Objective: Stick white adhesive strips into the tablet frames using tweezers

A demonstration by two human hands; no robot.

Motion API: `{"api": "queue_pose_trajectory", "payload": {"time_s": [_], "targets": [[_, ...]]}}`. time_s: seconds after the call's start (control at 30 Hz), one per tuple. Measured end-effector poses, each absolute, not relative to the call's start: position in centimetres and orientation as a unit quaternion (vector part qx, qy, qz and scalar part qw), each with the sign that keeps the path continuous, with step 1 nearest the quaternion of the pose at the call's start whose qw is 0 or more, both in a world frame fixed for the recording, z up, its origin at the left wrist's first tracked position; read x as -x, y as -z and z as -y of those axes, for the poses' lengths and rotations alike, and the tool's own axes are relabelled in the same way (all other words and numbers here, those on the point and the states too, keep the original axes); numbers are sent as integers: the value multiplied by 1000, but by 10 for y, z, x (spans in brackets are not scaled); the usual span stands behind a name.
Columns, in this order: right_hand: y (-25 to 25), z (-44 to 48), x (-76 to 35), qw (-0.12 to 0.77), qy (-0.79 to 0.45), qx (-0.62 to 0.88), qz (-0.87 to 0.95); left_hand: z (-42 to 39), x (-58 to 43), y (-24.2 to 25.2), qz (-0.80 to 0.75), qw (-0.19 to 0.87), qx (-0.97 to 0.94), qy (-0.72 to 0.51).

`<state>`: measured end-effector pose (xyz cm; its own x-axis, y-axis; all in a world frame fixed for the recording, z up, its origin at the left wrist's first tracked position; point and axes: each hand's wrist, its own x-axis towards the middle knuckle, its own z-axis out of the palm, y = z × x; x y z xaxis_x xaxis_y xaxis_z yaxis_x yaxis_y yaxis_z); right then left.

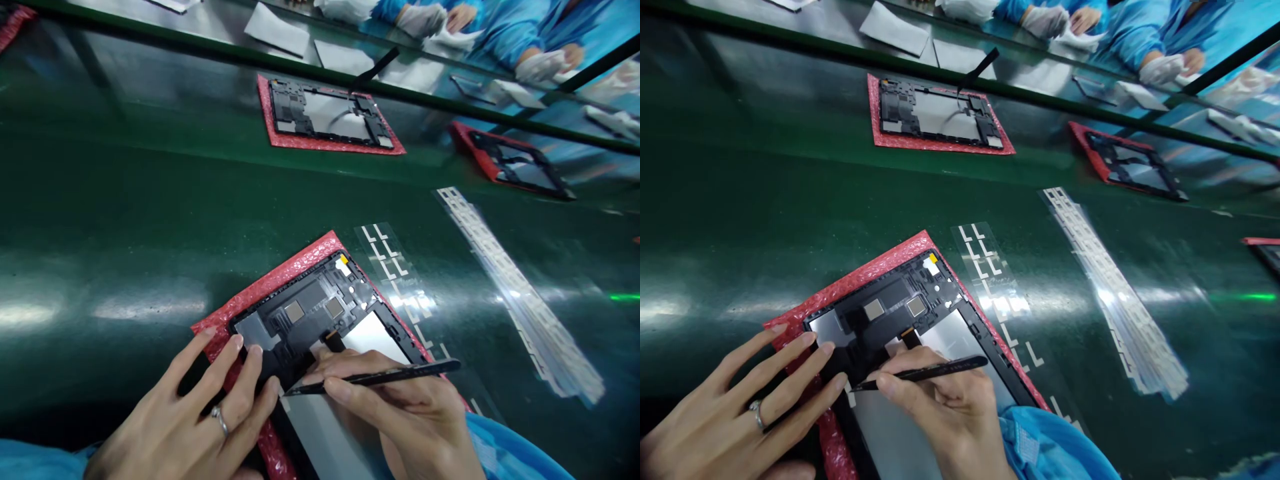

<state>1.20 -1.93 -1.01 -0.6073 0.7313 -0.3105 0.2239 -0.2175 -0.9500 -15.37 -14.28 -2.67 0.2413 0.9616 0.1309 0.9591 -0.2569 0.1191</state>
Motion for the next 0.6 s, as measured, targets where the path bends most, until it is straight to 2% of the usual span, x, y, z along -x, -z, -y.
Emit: {"api": "queue_pose_trajectory", "payload": {"time_s": [0.37,0.6], "targets": [[13,19,-12,208,-673,381,599,142,151,26,-625,17,-772,-116],[12,19,-14,212,-675,366,604,144,145,26,-618,-5,-781,-88]]}}
